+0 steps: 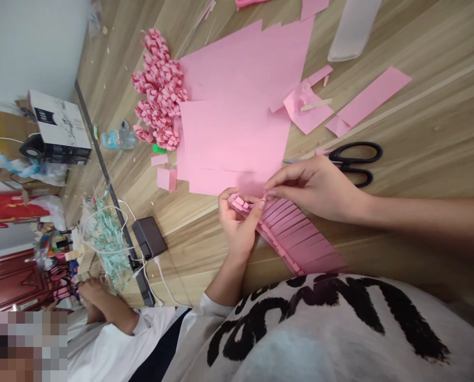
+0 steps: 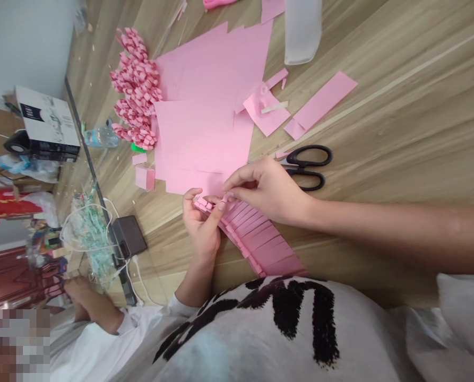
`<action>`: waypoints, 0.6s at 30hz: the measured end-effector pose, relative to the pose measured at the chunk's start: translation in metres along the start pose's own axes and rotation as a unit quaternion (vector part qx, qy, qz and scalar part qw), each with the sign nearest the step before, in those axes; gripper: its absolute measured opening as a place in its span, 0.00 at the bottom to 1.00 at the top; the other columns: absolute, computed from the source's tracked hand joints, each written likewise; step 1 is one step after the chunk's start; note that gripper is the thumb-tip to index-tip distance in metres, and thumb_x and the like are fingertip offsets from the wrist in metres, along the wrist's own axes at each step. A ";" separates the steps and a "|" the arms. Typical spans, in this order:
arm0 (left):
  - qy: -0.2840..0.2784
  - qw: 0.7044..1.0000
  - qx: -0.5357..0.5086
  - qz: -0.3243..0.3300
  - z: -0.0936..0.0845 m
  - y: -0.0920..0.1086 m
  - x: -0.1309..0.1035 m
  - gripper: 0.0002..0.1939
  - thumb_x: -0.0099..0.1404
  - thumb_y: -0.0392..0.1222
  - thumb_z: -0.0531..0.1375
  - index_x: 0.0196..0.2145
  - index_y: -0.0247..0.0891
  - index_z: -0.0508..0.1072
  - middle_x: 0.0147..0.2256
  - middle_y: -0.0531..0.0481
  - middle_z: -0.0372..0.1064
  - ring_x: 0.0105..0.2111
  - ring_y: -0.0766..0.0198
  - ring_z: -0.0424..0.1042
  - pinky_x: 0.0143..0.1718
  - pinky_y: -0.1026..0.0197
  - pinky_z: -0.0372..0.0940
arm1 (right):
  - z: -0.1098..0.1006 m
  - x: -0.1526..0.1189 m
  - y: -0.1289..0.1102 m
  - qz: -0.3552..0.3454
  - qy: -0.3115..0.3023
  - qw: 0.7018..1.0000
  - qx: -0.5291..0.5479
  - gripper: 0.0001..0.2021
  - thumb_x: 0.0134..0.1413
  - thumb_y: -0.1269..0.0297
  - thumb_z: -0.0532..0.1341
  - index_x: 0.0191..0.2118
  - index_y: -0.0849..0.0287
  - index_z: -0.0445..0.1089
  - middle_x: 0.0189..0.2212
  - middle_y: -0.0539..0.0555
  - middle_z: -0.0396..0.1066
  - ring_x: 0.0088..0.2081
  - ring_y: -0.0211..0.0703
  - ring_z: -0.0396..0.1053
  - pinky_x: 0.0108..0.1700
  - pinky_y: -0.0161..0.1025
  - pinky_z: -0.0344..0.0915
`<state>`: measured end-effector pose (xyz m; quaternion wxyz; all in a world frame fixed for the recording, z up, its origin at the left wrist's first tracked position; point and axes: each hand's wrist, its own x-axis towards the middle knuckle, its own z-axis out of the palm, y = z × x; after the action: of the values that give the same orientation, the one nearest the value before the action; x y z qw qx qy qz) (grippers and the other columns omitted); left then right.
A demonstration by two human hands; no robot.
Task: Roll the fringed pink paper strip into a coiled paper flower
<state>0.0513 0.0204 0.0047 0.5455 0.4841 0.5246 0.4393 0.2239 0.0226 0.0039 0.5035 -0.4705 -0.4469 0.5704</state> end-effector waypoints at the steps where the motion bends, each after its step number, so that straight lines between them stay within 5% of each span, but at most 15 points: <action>1: 0.000 1.000 -0.001 -0.001 0.000 0.000 0.000 0.29 0.51 0.45 0.75 0.44 0.43 0.63 0.27 0.60 0.73 0.28 0.72 0.75 0.39 0.66 0.70 | 0.000 0.000 0.000 0.000 0.003 1.000 0.002 0.05 0.47 0.70 0.66 0.28 0.56 0.81 0.26 0.51 0.80 0.29 0.40 0.76 0.33 0.37 0.72; 18: -0.023 0.999 -0.013 0.039 -0.001 -0.002 -0.001 0.25 0.56 0.38 0.72 0.44 0.43 0.64 0.28 0.60 0.75 0.29 0.74 0.75 0.39 0.69 0.69 | 0.000 0.000 0.002 0.001 0.004 1.000 0.014 0.03 0.45 0.65 0.68 0.28 0.58 0.80 0.26 0.51 0.80 0.28 0.40 0.75 0.32 0.36 0.70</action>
<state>0.0506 0.0193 0.0029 0.5459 0.5068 0.4868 0.4563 0.2234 0.0222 0.0016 0.5108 -0.4662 -0.4364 0.5756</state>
